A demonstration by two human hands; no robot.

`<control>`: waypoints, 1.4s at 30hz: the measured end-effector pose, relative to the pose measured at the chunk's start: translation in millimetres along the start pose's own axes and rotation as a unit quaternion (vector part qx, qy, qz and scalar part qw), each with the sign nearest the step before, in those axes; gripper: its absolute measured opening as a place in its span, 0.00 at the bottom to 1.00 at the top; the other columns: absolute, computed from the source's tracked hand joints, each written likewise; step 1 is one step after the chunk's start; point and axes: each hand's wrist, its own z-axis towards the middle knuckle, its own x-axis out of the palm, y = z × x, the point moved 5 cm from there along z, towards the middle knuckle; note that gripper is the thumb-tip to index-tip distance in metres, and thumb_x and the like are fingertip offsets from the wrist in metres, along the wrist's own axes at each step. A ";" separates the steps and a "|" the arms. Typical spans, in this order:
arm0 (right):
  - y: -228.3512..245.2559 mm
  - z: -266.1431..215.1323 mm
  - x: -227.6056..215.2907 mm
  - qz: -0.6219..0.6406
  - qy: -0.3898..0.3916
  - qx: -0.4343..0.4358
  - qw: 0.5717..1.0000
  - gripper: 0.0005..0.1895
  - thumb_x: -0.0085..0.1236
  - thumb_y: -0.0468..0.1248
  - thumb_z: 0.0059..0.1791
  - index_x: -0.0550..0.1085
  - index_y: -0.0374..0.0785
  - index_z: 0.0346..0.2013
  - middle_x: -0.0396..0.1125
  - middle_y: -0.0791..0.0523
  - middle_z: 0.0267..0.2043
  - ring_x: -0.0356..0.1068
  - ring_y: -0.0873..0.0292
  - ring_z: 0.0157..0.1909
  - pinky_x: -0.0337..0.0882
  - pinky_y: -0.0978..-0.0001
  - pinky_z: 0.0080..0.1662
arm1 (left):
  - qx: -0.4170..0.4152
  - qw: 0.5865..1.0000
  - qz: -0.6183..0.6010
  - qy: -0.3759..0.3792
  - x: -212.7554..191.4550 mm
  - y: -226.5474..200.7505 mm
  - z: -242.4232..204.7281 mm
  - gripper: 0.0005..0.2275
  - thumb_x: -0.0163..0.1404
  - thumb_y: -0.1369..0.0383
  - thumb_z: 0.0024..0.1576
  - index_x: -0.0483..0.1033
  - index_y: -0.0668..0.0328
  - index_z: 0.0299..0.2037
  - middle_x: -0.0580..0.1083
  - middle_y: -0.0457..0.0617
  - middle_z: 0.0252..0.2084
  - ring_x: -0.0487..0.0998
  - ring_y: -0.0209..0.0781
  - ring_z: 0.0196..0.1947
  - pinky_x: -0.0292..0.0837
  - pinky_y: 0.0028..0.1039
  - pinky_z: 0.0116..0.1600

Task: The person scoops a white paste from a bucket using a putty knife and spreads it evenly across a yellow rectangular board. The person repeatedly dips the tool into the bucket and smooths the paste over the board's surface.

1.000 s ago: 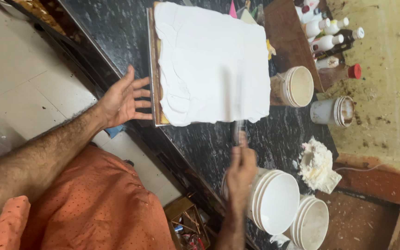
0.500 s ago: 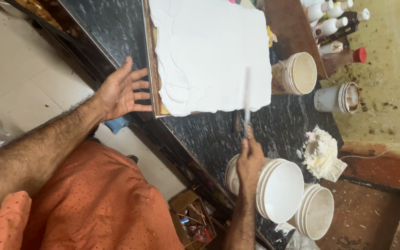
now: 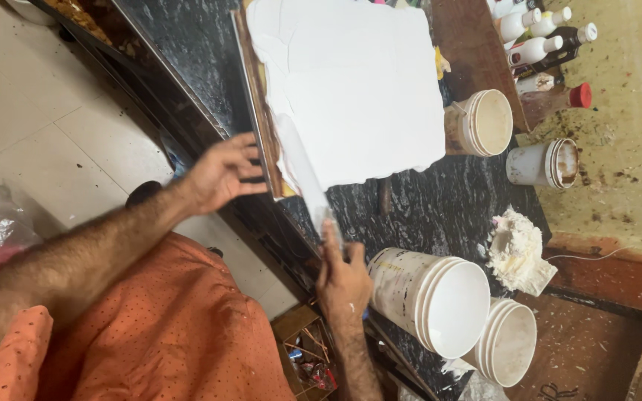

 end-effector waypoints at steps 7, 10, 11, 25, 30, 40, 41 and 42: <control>-77.8 -17.8 -17.2 -0.021 -0.138 0.205 0.969 0.28 0.57 0.41 0.55 0.66 0.60 0.71 0.65 0.52 0.39 0.67 0.60 0.32 0.71 0.72 0.28 | -0.194 0.974 0.114 0.031 13.5 73.4 -19.8 0.34 0.39 0.81 0.53 0.46 0.62 0.73 0.57 0.61 0.73 0.64 0.59 0.70 0.68 0.49 0.69; -86.7 -42.9 -32.0 0.098 -0.159 0.239 0.953 0.25 0.56 0.39 0.56 0.69 0.54 0.69 0.63 0.53 0.36 0.64 0.59 0.33 0.67 0.67 0.33 | -0.174 0.984 -0.026 -0.002 -0.3 67.3 -17.1 0.33 0.37 0.78 0.56 0.44 0.64 0.75 0.53 0.64 0.76 0.60 0.62 0.73 0.61 0.52 0.71; -84.1 -49.6 -35.0 0.143 -0.169 0.233 0.947 0.24 0.55 0.38 0.57 0.70 0.51 0.69 0.63 0.53 0.36 0.63 0.59 0.33 0.66 0.65 0.35 | -0.143 0.982 -0.106 -0.060 -13.2 57.9 -13.1 0.33 0.36 0.76 0.56 0.42 0.63 0.75 0.53 0.65 0.76 0.59 0.63 0.73 0.59 0.52 0.72; -101.7 -48.3 -1.2 0.207 -0.093 0.272 0.935 0.22 0.49 0.43 0.57 0.70 0.47 0.67 0.67 0.56 0.38 0.67 0.60 0.41 0.70 0.61 0.43 | -0.100 0.992 0.077 -0.008 -11.9 0.3 -5.7 0.34 0.31 0.82 0.51 0.44 0.72 0.74 0.64 0.70 0.63 0.72 0.61 0.62 0.74 0.50 0.64; -102.2 -24.3 11.4 0.203 -0.026 0.240 0.949 0.22 0.48 0.43 0.58 0.69 0.51 0.68 0.66 0.56 0.34 0.66 0.61 0.37 0.72 0.64 0.40 | -0.107 0.991 0.080 -0.005 11.3 13.3 -16.9 0.35 0.32 0.84 0.51 0.39 0.68 0.74 0.62 0.68 0.66 0.70 0.60 0.64 0.73 0.49 0.64; -10.7 -48.8 13.2 0.055 0.032 0.092 0.994 0.25 0.54 0.42 0.54 0.68 0.61 0.67 0.66 0.54 0.38 0.67 0.63 0.28 0.73 0.76 0.26 | -0.083 0.993 0.078 -0.039 20.1 42.6 -17.5 0.41 0.35 0.88 0.46 0.39 0.62 0.75 0.59 0.68 0.69 0.68 0.59 0.67 0.73 0.44 0.65; -13.7 -49.7 13.6 -0.003 0.038 0.097 0.995 0.26 0.55 0.43 0.53 0.68 0.62 0.67 0.66 0.53 0.39 0.66 0.62 0.26 0.72 0.76 0.23 | -0.088 0.992 0.075 -0.055 23.6 49.4 -16.9 0.41 0.36 0.88 0.46 0.39 0.61 0.75 0.59 0.67 0.70 0.68 0.59 0.67 0.73 0.43 0.65; -19.5 -48.1 5.8 -0.049 -0.032 0.093 0.994 0.25 0.55 0.43 0.54 0.67 0.61 0.67 0.66 0.53 0.39 0.67 0.63 0.27 0.72 0.76 0.24 | -0.094 0.990 0.072 -0.072 27.6 56.3 -16.1 0.42 0.37 0.89 0.46 0.38 0.59 0.75 0.58 0.66 0.70 0.68 0.59 0.67 0.74 0.42 0.65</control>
